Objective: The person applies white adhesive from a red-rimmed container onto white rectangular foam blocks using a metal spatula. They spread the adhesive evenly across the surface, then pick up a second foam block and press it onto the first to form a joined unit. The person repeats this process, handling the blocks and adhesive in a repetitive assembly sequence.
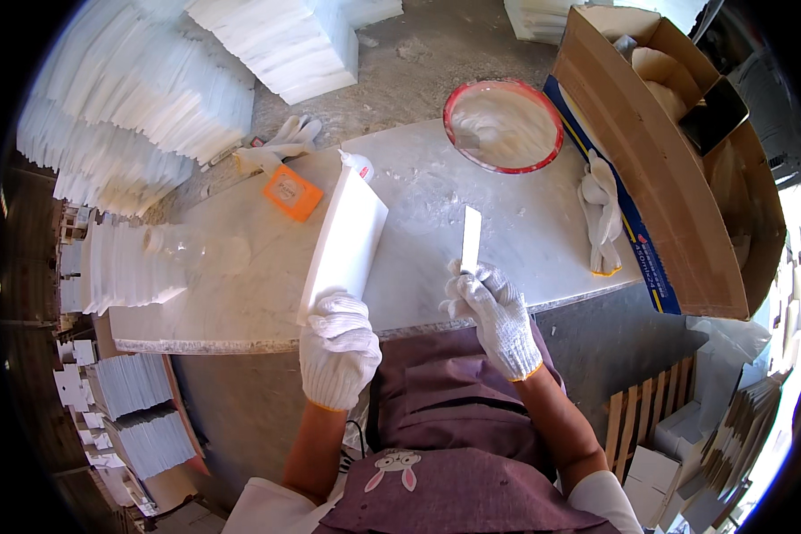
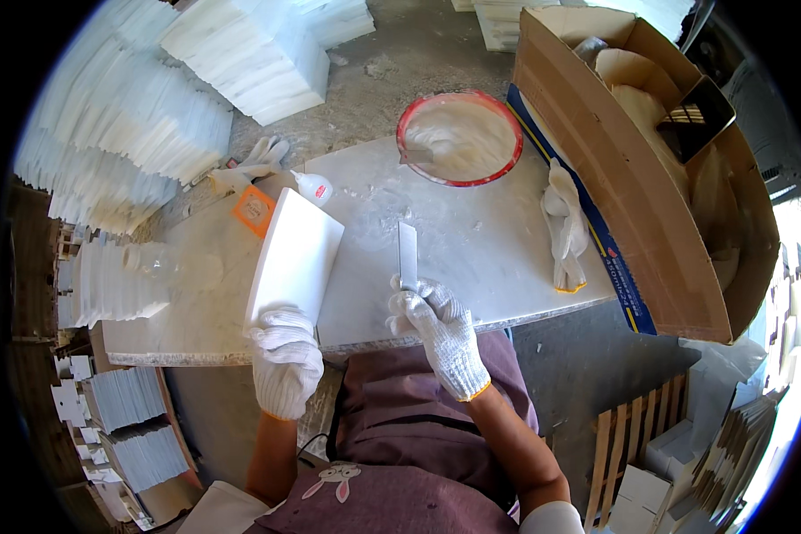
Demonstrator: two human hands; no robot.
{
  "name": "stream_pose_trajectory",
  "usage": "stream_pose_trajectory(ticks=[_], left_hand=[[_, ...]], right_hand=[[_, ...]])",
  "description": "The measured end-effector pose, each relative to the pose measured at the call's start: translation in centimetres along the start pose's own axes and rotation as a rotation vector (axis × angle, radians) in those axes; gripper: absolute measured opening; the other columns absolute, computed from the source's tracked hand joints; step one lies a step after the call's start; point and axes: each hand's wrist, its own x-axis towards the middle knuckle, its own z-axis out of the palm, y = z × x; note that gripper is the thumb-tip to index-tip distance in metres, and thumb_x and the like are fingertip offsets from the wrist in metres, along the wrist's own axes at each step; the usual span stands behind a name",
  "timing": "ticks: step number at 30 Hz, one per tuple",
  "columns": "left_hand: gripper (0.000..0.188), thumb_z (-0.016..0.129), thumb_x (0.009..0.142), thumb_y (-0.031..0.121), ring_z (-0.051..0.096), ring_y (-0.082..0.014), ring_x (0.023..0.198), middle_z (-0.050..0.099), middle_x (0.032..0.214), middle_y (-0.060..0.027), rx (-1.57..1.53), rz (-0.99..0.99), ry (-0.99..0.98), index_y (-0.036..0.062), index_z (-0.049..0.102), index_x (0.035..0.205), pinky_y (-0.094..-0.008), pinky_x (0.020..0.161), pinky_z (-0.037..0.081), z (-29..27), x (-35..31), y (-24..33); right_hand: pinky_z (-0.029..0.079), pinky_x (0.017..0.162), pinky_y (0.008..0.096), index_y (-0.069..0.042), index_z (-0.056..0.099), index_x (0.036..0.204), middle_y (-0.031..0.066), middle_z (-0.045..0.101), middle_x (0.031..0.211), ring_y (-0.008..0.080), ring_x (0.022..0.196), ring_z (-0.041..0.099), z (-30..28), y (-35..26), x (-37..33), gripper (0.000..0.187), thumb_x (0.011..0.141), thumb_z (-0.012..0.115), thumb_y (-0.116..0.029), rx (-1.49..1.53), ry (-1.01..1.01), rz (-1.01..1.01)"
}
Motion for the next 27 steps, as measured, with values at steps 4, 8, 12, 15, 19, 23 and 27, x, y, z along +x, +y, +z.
stream_pose_trajectory(ticks=[4,8,12,15,19,23,27], left_hand=[[0.032,0.052,0.102,0.033,0.058,-0.0114,0.062,0.060,0.072,0.0000,0.088,-0.003,0.105,0.0074,0.062,0.088,-0.0247,0.059,0.050,-0.4,-0.1,0.5],[0.034,0.058,0.099,0.027,0.060,-0.0222,0.076,0.061,0.103,-0.0130,0.328,0.018,0.108,0.0055,0.053,0.125,-0.0355,0.064,0.051,-0.6,0.1,-0.8],[0.035,0.056,0.100,0.024,0.063,-0.0269,0.081,0.063,0.108,-0.0136,0.687,0.200,0.111,0.0022,0.052,0.127,-0.0396,0.065,0.051,0.0,-3.6,-2.3],[0.039,0.055,0.099,0.022,0.067,-0.0303,0.088,0.064,0.114,-0.0155,0.842,0.221,-0.005,-0.0003,0.050,0.131,-0.0427,0.070,0.053,0.9,-8.7,0.1],[0.048,0.056,0.098,0.025,0.069,-0.0348,0.098,0.064,0.120,-0.0210,1.047,0.783,0.085,-0.0039,0.048,0.135,-0.0488,0.081,0.058,5.2,-14.5,1.1],[0.050,0.062,0.094,0.029,0.068,-0.0302,0.092,0.065,0.119,-0.0206,1.302,0.914,-0.184,-0.0018,0.052,0.131,-0.0450,0.075,0.057,12.5,-19.0,5.5],[0.038,0.058,0.097,0.031,0.066,-0.0241,0.079,0.068,0.101,-0.0145,1.249,1.503,-0.020,0.0023,0.058,0.123,-0.0310,0.062,0.052,18.4,-18.2,10.3]], right_hand=[[0.056,0.076,0.0301,0.005,0.059,0.123,0.0056,0.065,0.094,0.0117,0.072,0.062,-0.1,0.8,-0.9,0.028,0.100,0.054,-0.012,-0.060,0.049,-0.095],[0.055,0.078,0.0374,-0.006,0.061,0.116,0.0013,0.059,0.094,0.0105,0.079,0.055,-0.1,-0.1,-2.2,0.017,0.100,0.059,-0.013,-0.018,0.090,-0.113],[0.053,0.080,0.0349,-0.005,0.060,0.121,0.0025,0.058,0.100,0.0103,0.084,0.055,-1.1,0.1,-3.2,0.021,0.103,0.056,-0.015,-0.102,0.108,-0.134],[0.056,0.073,0.0302,0.001,0.061,0.119,0.0057,0.061,0.089,0.0127,0.072,0.059,-0.7,-0.1,-3.3,0.025,0.100,0.060,-0.016,-0.138,0.148,-0.212],[0.054,0.076,0.0306,0.000,0.060,0.120,0.0040,0.058,0.089,0.0114,0.074,0.056,-0.3,-0.4,-3.3,0.024,0.102,0.058,-0.016,-0.193,0.084,-0.205],[0.051,0.079,0.0307,-0.002,0.059,0.122,0.0004,0.053,0.091,0.0083,0.077,0.050,0.7,-0.6,-3.1,0.023,0.104,0.054,-0.015,-0.227,0.022,-0.204],[0.050,0.076,0.0301,-0.002,0.059,0.122,-0.0001,0.053,0.091,0.0080,0.077,0.049,0.5,-0.3,-2.5,0.023,0.103,0.055,-0.016,-0.194,-0.009,-0.207]])
